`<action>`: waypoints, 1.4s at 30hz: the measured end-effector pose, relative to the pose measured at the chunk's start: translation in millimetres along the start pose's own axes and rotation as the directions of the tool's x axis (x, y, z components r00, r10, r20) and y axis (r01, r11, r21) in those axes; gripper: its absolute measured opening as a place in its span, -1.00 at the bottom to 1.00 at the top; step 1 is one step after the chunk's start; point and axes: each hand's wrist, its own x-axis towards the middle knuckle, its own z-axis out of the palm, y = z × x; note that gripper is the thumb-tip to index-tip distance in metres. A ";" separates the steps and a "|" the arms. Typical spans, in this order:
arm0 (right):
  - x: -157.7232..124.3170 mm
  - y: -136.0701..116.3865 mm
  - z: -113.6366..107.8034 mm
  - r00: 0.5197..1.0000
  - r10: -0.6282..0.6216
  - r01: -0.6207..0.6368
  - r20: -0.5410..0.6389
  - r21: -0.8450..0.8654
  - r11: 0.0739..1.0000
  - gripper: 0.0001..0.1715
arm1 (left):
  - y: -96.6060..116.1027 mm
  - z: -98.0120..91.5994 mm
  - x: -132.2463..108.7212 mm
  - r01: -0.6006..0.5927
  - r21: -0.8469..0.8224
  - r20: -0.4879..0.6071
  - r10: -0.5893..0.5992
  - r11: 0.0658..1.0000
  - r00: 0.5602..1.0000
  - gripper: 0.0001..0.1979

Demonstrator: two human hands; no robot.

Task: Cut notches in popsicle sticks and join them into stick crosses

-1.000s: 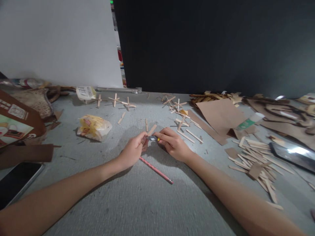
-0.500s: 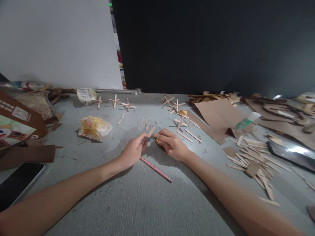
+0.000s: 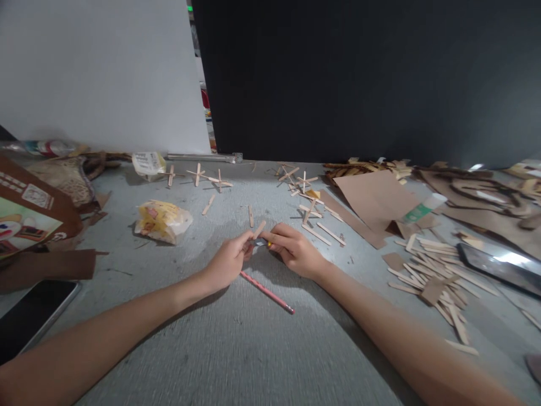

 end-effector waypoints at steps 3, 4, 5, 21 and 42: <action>0.0 0.6 -0.1 1.000 -0.001 0.001 -0.014 0.008 1.000 -0.51 | 0.9 -0.3 0.0 0.012 -0.005 -0.002 -0.012 1.000 1.000 -0.84; -0.1 0.7 -0.1 1.000 0.000 0.000 -0.020 0.010 1.000 -0.52 | 1.0 -0.4 0.1 0.013 -0.017 -0.005 -0.013 1.000 1.000 -0.84; -0.2 0.9 -0.1 1.000 0.000 0.000 -0.024 0.013 1.000 -0.53 | 1.0 -0.6 0.2 0.011 -0.032 -0.008 -0.011 0.999 1.000 -0.85; -0.9 2.6 -3.7 0.997 0.011 -0.010 -0.078 0.022 1.000 -0.58 | -12.4 -11.1 13.4 0.183 -0.541 0.278 -0.030 0.821 0.960 -0.51; -3.7 7.6 -3.2 0.991 0.062 -0.064 -0.116 -0.015 0.998 -0.59 | -13.3 -21.6 20.3 0.206 -0.670 0.265 -0.029 0.714 0.964 -0.61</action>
